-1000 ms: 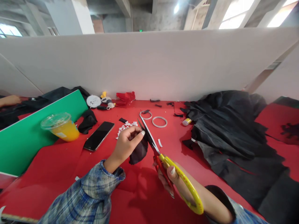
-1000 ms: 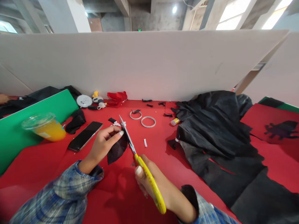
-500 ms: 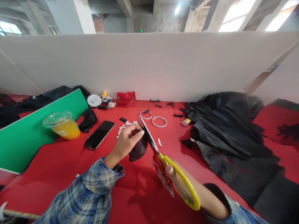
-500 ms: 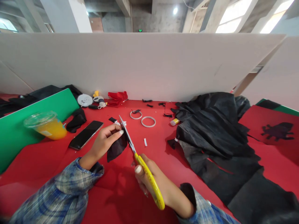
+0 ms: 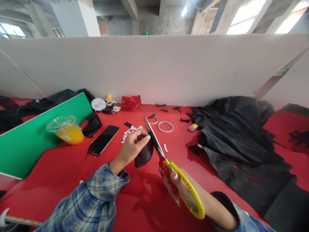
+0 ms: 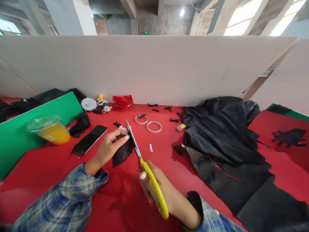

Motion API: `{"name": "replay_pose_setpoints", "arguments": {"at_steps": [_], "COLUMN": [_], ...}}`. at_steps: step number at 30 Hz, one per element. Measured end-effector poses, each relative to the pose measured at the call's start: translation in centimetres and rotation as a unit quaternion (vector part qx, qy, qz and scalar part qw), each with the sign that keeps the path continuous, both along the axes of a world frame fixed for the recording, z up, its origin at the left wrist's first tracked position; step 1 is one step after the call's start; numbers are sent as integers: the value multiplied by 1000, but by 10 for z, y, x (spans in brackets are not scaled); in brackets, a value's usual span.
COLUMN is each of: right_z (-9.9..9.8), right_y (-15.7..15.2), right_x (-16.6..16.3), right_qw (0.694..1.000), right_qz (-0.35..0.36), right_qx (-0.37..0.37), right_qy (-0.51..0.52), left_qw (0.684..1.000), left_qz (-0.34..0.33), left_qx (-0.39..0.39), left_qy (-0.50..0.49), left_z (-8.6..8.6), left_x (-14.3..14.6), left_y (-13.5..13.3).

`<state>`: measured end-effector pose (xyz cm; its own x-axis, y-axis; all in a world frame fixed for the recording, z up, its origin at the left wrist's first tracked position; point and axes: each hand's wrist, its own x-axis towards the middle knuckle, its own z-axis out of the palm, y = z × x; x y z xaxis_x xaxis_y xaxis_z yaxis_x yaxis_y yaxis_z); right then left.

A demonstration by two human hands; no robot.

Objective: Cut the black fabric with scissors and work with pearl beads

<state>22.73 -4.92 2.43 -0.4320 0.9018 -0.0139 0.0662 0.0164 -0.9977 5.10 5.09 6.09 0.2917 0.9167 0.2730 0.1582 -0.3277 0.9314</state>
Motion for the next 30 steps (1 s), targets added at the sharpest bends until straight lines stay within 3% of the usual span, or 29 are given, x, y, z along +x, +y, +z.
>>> {"name": "replay_pose_setpoints", "arguments": {"at_steps": [5, 7, 9, 11, 14, 20, 25, 30], "right_z": [-3, 0, 4, 6, 4, -4, -2, 2], "right_y": [4, 11, 20, 31, 43, 47, 46, 43], "right_x": [4, 11, 22, 36, 51, 53, 55, 52], "right_qw": [1000, 998, 989, 953, 867, 742, 702, 703], "right_qz": [-22, -60, -129, -225, -324, -330, -330, -329], "right_qx": [-21, -9, 18, 57, 92, 53, 44, 64], "right_qy": [2, -21, -76, -194, -367, -581, -630, -627], "left_qw": [1000, 1000, 997, 984, 951, 914, 888, 882], "left_qz": [-1, -12, -64, -156, -269, -275, -349, -367], "left_qx": [1, -4, -30, -72, -114, -160, -190, -159], "left_qy": [9, 15, 25, 49, 99, 254, 234, 247], "left_z": [-4, -3, 0, 1, -5, -29, -25, -23], "left_x": [-2, -5, -8, -11, -9, -6, -15, -17], "left_y": [5, 8, 9, 8, 6, 11, 18, 11]}}
